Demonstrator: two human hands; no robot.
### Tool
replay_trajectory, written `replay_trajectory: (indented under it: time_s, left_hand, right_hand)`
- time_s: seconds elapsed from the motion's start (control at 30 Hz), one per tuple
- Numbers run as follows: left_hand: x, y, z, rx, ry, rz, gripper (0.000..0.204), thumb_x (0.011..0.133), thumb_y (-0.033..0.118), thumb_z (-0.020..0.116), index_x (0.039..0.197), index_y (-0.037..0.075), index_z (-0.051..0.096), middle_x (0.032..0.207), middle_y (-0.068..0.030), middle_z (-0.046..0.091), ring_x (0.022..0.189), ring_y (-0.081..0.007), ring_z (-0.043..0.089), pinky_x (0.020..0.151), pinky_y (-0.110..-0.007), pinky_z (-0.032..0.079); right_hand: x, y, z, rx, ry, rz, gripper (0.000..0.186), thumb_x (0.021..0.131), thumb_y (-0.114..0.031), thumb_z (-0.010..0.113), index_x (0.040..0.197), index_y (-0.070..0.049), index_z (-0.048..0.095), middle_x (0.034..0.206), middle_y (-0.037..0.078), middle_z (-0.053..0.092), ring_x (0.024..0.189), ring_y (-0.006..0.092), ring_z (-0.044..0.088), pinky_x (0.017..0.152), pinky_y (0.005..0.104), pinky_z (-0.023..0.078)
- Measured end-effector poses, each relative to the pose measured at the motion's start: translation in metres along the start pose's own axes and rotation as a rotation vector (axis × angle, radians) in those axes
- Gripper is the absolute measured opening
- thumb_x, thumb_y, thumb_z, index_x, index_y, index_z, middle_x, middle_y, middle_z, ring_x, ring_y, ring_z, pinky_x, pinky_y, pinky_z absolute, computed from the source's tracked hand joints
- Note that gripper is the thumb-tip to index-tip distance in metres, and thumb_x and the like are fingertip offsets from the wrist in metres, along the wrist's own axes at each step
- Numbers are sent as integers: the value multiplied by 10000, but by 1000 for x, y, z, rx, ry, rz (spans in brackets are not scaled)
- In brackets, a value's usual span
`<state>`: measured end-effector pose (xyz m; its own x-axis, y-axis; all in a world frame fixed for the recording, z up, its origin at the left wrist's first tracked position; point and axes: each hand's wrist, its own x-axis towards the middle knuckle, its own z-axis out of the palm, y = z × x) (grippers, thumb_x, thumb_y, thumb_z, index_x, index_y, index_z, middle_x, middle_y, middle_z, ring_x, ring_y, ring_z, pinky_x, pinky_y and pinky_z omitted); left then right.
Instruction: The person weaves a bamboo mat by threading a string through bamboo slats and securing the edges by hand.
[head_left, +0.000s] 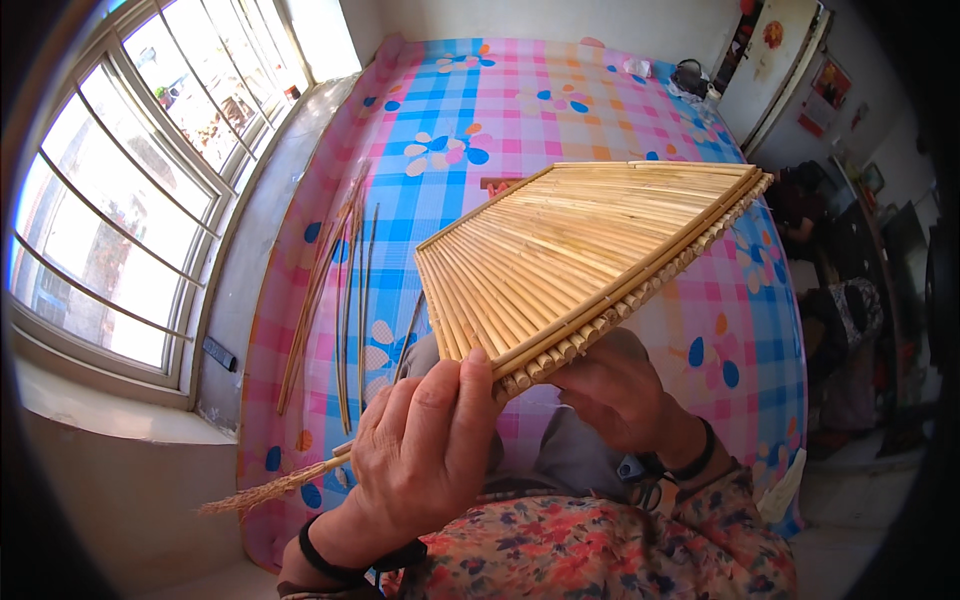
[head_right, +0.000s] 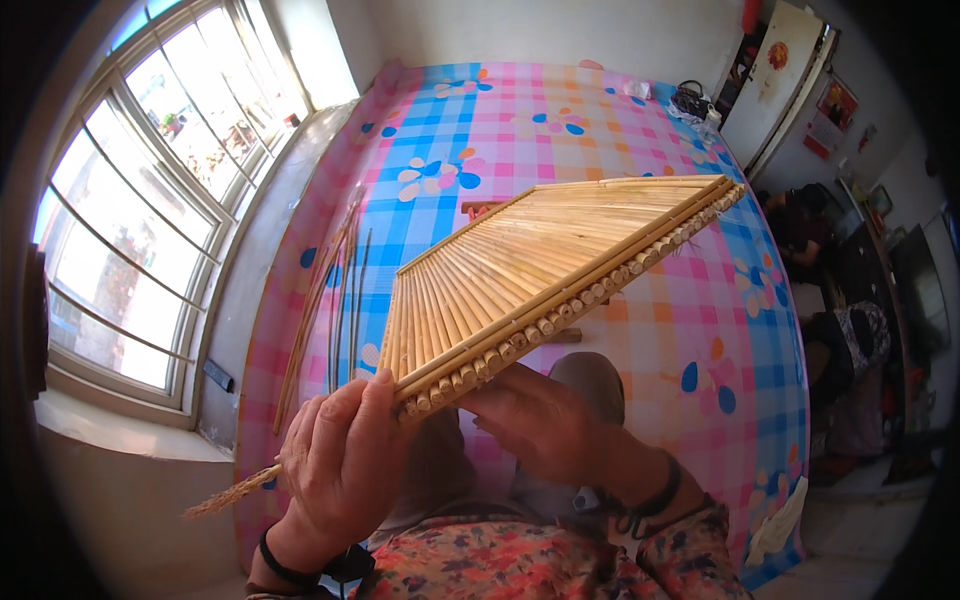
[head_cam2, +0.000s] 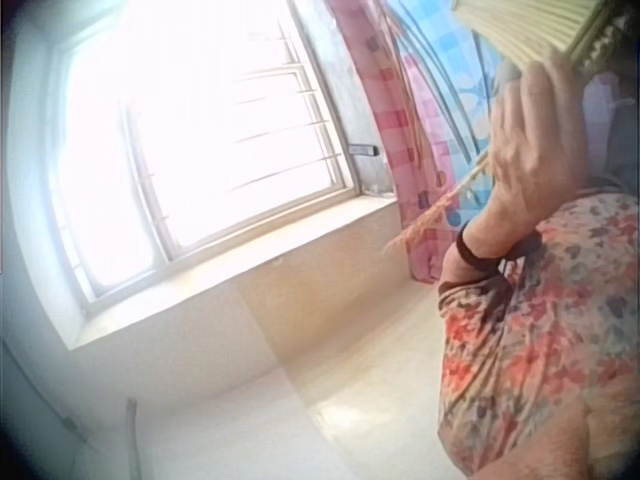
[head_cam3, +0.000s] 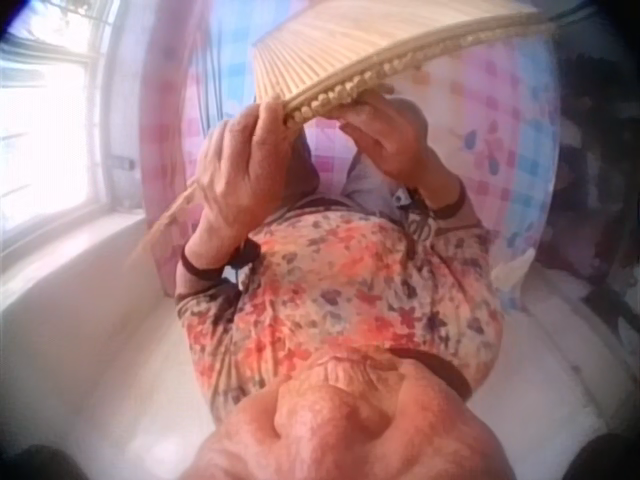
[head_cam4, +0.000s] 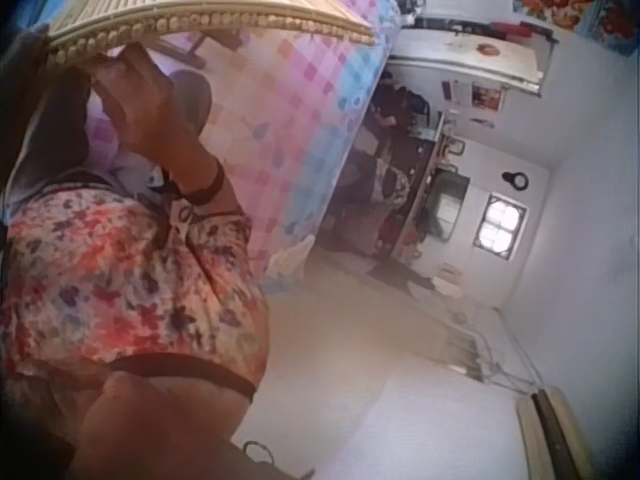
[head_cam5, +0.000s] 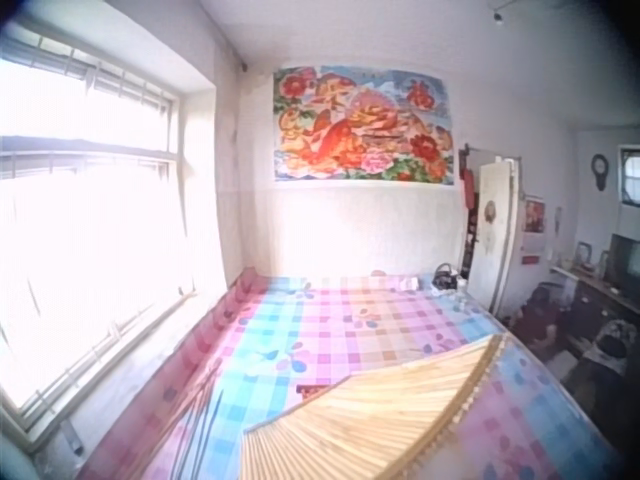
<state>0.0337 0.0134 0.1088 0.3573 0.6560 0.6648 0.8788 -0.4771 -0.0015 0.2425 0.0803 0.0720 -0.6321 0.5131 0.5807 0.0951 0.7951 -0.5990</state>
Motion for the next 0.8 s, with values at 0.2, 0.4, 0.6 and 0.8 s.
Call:
replay_trajectory:
  time_s: [0.2,0.4,0.6,0.8]
  left_hand:
    - [0,2,1,-15,-4,-17,429,753,79,746,1125,-58,581,906,-148,611,681,-249,606,543,-334,473]
    - [1,4,2,20,10,-2,429,773,128,737,1131,-51,583,903,-136,603,695,-245,598,567,-340,467]
    - [3,6,1,125,29,-21,419,792,164,732,1130,-41,593,858,-113,592,651,-218,566,550,-325,426]
    - [0,6,3,108,6,-14,430,792,154,732,1138,-53,582,844,-110,592,637,-214,561,544,-329,425]
  right_hand:
    - [-4,6,1,103,7,25,374,830,48,616,1199,-5,587,1223,261,548,1088,367,594,873,378,518]
    - [-3,3,0,62,54,-4,252,817,26,570,1068,30,592,930,162,641,807,319,646,675,391,513]
    - [-5,-1,-5,86,-2,81,246,832,21,562,1076,36,584,915,158,642,775,292,653,645,371,513]
    - [-8,-1,-4,83,-35,126,264,827,26,577,1090,33,583,898,157,639,769,284,646,643,359,508]
